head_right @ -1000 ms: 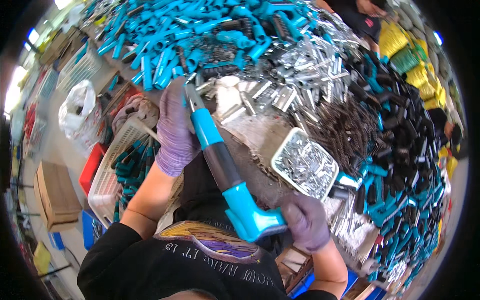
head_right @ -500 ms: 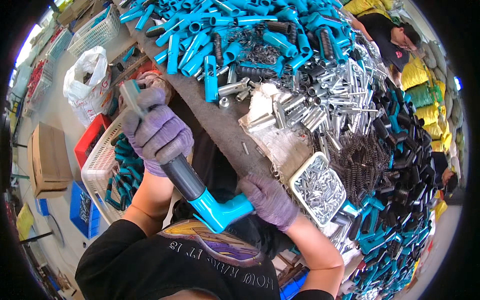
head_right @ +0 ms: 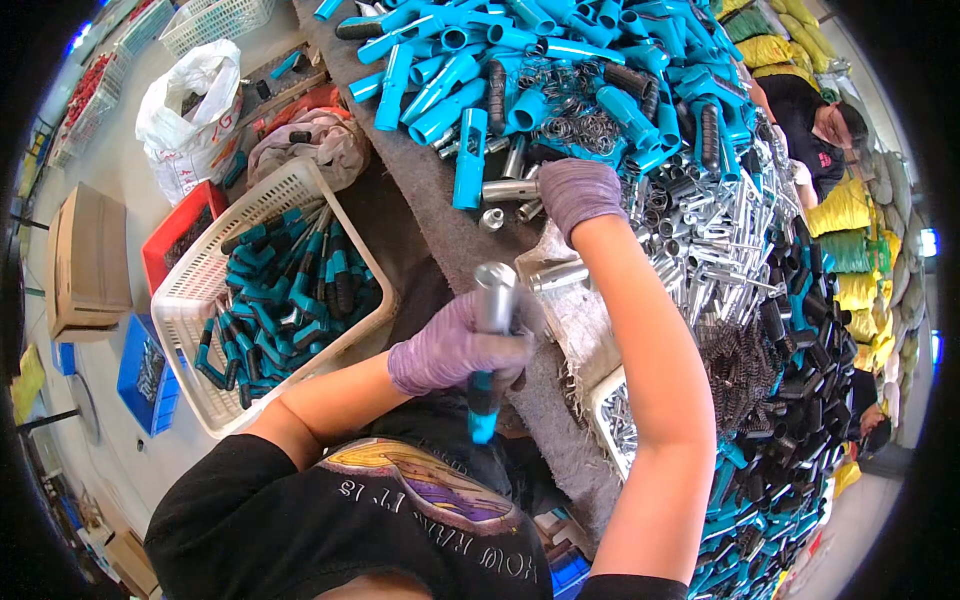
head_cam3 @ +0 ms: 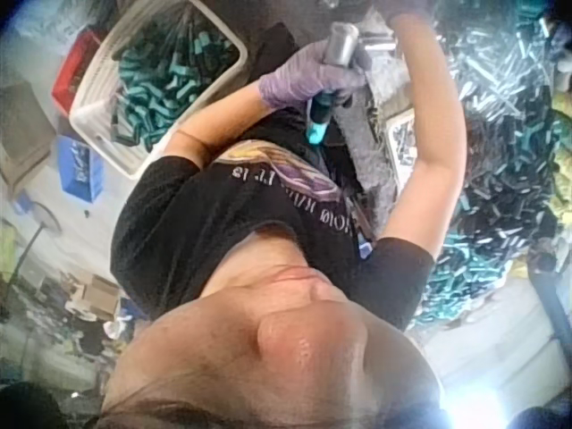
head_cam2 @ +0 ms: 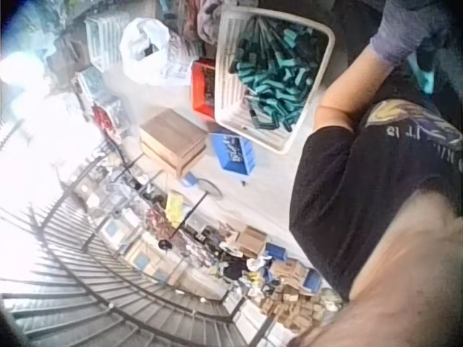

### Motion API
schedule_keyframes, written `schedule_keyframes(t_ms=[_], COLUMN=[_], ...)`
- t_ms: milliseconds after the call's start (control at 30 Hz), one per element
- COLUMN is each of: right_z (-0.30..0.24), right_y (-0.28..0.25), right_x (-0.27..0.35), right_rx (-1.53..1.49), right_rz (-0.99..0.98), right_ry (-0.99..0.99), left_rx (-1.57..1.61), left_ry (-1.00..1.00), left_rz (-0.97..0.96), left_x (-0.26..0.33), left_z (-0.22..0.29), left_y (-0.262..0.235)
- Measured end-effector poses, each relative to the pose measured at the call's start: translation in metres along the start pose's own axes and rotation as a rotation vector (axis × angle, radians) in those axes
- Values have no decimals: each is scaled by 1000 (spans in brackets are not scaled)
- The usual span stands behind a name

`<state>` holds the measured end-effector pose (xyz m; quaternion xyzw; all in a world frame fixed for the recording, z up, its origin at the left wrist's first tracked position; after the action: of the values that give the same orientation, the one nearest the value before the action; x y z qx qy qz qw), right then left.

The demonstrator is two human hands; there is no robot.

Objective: The person assembles tool handles by inserting metal pins and components into metal cylinders, attaching plastic handle casings onto the assemblies, and placing the assembled handles into a basket.

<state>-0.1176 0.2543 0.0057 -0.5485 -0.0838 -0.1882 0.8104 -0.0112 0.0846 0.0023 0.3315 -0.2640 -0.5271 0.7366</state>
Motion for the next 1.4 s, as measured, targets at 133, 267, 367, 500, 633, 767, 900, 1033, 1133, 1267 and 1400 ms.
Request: schedule_keyframes(t_ms=[133,267,367,500,633,767,900,1033,1133,1267,1400], right_z=[0,10,35,39,34,38,23,18,14,19,23], right_y=[-4,-14,-17,-36,-18,-31,-22,5,18,23,34], right_x=[2,14,47,126,209,273,303,320,329,336,341], right_rx=[-54,-165,-623,-1426,-1762,-1215,-832,-798,-749,-846,-942], right_rz=[71,80,280,511,298,236,272,227,200,210,206], right_ry=[38,48,49,-100,-14,17,-225,-184,-35,21,-30], left_rx=[-431,-340,-356,-310,-261,-359,-595,-770,-897,-1064,-1057], left_ry=[20,-193,-78,-65,-143,-166,-108,-154,-220,-261,-244], left_rz=[52,45,28,-31,-163,-271,-396,-391,-409,-435,-424], left_x=[-14,-25,-23,-16,-13,-9,-15,-10,-7,-7,-8], left_z=[-13,-41,-46,-48,-66,-89,-107,-128,-130,-124,-125], left_y=[-7,-14,-16,-13,13,41,59,59,61,66,67])
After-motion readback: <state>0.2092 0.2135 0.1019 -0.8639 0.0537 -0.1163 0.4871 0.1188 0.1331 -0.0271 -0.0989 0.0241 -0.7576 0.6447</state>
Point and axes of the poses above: each hand's wrist, its own x-axis away from the middle knuckle, its own y-axis out of the palm, z = x × y, the point moved 6 cm from there along -x, towards the middle knuckle, and after that the axes turned 2 degrees about -y, right-handed, at the moved point
